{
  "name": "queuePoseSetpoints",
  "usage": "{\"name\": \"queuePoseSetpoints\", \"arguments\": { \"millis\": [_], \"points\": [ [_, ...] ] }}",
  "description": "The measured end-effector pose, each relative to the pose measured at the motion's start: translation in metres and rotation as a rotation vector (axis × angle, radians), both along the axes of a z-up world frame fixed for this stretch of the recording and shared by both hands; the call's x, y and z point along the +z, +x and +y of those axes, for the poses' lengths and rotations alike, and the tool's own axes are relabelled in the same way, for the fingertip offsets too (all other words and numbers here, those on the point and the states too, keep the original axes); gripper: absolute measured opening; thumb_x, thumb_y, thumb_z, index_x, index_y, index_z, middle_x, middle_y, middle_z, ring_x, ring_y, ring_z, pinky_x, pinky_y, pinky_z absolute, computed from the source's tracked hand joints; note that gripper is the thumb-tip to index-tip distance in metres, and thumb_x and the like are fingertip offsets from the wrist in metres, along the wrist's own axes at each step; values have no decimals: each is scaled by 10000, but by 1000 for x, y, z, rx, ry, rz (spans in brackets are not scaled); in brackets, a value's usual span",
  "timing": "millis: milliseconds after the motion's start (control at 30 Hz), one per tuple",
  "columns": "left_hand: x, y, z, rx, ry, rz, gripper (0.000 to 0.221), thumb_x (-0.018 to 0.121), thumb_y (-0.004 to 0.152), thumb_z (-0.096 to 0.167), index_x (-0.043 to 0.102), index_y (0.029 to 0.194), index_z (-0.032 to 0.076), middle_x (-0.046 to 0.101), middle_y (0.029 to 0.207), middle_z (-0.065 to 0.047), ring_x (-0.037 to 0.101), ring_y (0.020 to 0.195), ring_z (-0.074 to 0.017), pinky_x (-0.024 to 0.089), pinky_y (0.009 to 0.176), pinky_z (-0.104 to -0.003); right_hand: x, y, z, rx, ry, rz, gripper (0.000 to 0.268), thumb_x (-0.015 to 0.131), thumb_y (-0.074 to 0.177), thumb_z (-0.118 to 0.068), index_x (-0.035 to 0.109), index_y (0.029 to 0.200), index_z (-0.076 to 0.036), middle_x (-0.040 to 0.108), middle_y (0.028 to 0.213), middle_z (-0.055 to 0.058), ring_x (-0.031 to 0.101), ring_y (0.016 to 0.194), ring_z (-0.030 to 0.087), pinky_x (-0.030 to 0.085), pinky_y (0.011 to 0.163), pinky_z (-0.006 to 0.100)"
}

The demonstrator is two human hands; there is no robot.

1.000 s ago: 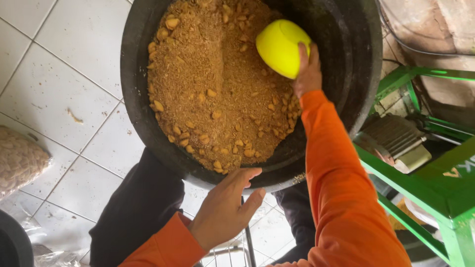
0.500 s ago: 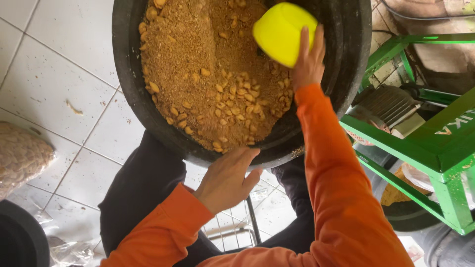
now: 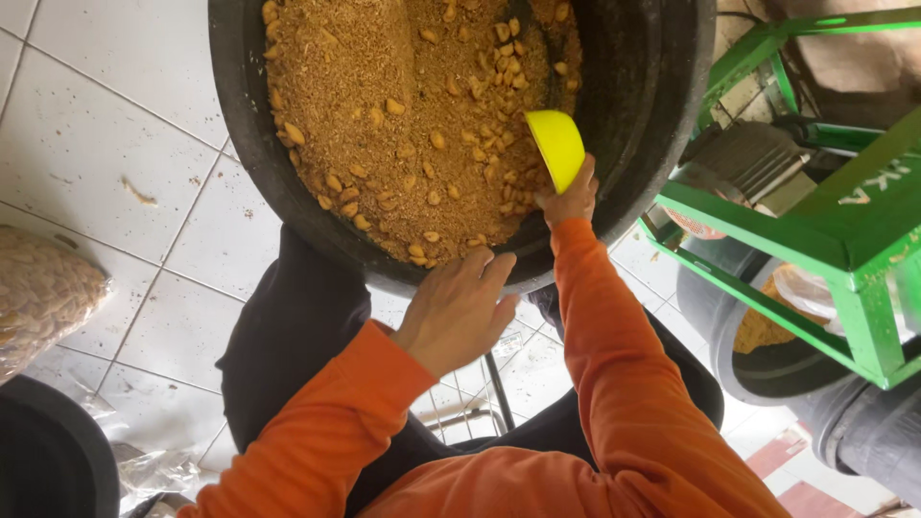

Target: The person scoops whole nuts from a large black basin into the hopper of a green grinding machine using a yellow scoop. They use a wooden stick to push the nuts into the machine and guide the flow. The person then retrieves a plastic bag of nuts from the floor.

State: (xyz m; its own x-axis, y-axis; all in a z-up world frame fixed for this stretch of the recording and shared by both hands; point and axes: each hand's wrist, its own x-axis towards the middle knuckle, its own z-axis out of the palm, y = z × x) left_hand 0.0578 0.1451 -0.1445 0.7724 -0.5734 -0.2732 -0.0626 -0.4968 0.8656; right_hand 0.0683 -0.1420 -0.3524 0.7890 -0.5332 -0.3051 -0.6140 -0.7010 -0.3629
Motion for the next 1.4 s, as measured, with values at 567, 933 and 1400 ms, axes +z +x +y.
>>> {"name": "queuePoseSetpoints", "arguments": {
  "millis": [567, 933, 1400],
  "points": [
    [4, 1, 13, -26, 90, -9, 481, 681, 888, 227, 569, 1284, -23, 607, 1116, -228, 632, 971, -372, 491, 828, -504, -21, 152, -4, 203, -145, -357, 1042, 600, 832, 219, 172, 1666, -234, 271, 1641, 248, 608, 1283, 401, 630, 920, 399],
    [15, 7, 11, -56, 78, 27, 509, 677, 905, 244, 553, 1323, -17, 605, 1213, -242, 635, 1019, -370, 489, 843, -499, -35, 172, -3, 531, 43, 268, 1121, 620, 756, 245, 139, 1626, -273, 389, 1581, 187, 491, 1362, 389, 473, 1087, 404],
    [-6, 6, 9, -58, 122, -53, 453, 648, 912, 229, 579, 1290, -11, 632, 1077, -212, 650, 958, -385, 512, 845, -523, -30, 39, -27, -10, 859, 220, 902, 540, 791, 95, 302, 1599, -227, 615, 1358, 162, 689, 1139, 362, 645, 851, 511]
  ]
}}
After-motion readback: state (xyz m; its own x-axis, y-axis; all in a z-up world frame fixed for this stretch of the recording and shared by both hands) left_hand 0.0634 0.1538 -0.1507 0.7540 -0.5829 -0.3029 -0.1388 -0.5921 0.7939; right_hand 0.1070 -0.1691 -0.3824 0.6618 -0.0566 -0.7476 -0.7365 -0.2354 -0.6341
